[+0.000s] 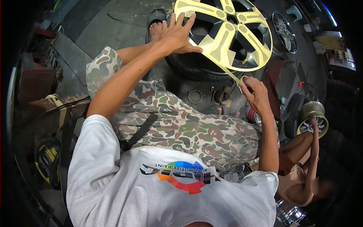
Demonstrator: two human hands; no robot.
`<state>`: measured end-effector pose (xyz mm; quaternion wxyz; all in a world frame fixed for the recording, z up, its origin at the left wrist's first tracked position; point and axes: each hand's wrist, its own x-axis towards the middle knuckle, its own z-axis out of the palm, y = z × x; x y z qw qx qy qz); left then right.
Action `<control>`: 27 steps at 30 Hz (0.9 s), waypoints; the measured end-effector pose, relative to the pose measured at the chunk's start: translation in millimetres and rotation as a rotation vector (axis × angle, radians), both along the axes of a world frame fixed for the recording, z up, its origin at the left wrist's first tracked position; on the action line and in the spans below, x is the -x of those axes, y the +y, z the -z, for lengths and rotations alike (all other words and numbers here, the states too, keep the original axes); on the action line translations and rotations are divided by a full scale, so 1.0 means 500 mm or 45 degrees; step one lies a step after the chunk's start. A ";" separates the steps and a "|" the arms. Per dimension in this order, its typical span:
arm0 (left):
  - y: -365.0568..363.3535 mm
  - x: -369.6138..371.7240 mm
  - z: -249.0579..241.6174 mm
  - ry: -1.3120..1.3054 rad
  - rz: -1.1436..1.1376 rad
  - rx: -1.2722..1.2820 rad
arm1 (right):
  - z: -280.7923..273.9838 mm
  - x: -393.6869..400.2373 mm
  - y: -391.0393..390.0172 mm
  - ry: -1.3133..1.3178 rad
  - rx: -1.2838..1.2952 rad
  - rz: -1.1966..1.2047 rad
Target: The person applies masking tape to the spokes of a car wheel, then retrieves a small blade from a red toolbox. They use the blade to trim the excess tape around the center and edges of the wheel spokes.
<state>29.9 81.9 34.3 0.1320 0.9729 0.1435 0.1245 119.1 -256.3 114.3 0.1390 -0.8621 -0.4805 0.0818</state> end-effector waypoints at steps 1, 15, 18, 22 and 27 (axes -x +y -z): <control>-0.002 -0.003 -0.003 0.002 0.001 0.001 | -0.001 0.006 0.000 -0.004 -0.015 -0.050; 0.057 -0.009 -0.070 -0.184 0.146 0.105 | 0.021 0.028 -0.007 0.398 -0.221 0.258; 0.045 -0.008 -0.075 0.084 0.272 0.495 | 0.002 0.029 -0.011 0.675 -0.283 0.367; 0.057 -0.039 -0.090 0.338 0.444 0.474 | -0.037 0.031 0.002 0.870 -0.287 0.364; 0.064 -0.060 -0.092 0.509 0.396 0.550 | -0.073 0.037 0.018 0.977 -0.368 0.284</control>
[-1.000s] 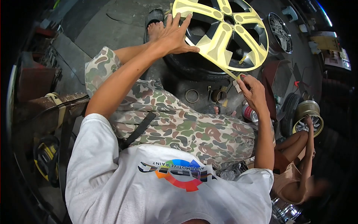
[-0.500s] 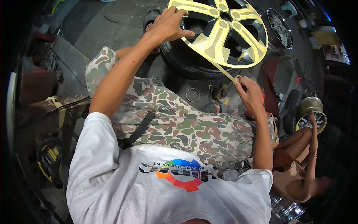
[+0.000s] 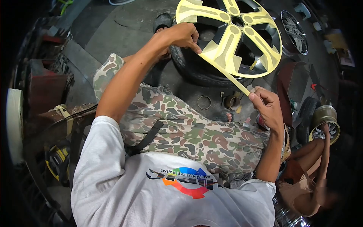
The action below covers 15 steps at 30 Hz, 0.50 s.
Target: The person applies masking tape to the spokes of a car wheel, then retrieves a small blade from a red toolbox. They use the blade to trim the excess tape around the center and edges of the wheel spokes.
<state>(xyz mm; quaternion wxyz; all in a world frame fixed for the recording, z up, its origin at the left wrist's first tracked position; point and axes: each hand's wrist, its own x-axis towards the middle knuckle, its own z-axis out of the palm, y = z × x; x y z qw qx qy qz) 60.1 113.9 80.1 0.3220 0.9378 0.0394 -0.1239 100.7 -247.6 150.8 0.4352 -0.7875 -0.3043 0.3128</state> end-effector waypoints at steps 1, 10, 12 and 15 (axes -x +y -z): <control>0.000 -0.003 0.001 0.052 -0.015 0.037 | -0.003 -0.004 0.001 -0.046 0.014 -0.060; -0.031 -0.006 -0.027 0.099 0.064 -0.107 | 0.050 -0.017 -0.019 -0.463 0.309 -0.111; -0.035 -0.008 -0.024 0.102 0.083 -0.097 | 0.050 -0.025 -0.017 -0.506 0.321 -0.098; -0.036 -0.011 -0.019 0.117 0.092 -0.060 | 0.032 -0.041 -0.016 -0.593 0.343 -0.063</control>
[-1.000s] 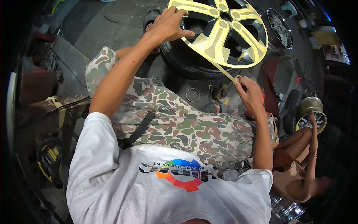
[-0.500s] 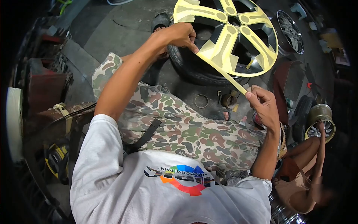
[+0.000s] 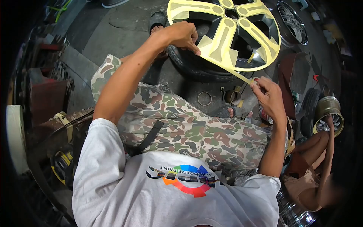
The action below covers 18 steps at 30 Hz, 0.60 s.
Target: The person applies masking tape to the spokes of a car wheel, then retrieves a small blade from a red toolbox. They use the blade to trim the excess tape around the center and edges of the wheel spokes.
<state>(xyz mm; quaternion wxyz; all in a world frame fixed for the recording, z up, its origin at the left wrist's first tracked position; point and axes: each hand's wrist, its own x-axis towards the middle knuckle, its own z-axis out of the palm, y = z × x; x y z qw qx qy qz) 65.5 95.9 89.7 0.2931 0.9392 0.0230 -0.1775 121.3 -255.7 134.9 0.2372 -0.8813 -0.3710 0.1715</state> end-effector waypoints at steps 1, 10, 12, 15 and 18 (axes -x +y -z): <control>0.001 -0.001 0.003 0.013 -0.012 0.028 | -0.006 0.000 0.001 0.000 0.000 0.001; -0.027 -0.002 -0.018 0.098 -0.031 -0.018 | 0.019 0.008 -0.007 -0.163 0.072 -0.096; -0.035 -0.003 -0.009 0.065 -0.003 -0.022 | 0.025 -0.003 -0.011 -0.193 0.131 -0.085; -0.041 -0.007 0.003 0.047 0.010 -0.021 | 0.021 -0.031 -0.024 -0.233 0.015 0.000; -0.043 -0.009 0.003 0.086 -0.007 -0.009 | -0.018 -0.058 -0.020 -0.421 0.077 -0.080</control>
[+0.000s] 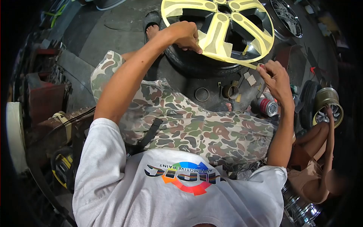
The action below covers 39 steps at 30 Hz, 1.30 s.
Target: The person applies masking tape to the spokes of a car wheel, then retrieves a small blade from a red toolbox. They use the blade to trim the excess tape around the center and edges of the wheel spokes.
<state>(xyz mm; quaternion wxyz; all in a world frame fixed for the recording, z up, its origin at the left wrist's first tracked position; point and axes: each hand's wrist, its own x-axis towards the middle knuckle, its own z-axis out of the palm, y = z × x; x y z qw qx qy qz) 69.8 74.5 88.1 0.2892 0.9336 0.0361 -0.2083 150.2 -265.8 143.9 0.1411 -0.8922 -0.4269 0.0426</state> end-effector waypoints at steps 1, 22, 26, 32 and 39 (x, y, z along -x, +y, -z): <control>0.000 -0.001 -0.003 0.020 -0.010 0.009 | -0.013 0.003 0.006 -0.043 0.011 -0.016; -0.066 -0.014 -0.007 -0.075 0.004 -0.081 | 0.056 -0.014 -0.049 -0.004 0.130 -0.057; -0.091 -0.020 -0.020 -0.054 0.006 -0.149 | 0.061 -0.037 -0.063 -0.041 0.142 -0.048; -0.117 -0.034 -0.023 -0.012 0.017 -0.116 | 0.041 -0.106 -0.084 -0.161 0.202 -0.072; -0.124 -0.046 -0.033 0.081 0.053 -0.188 | 0.009 -0.087 -0.083 -0.204 0.039 -0.008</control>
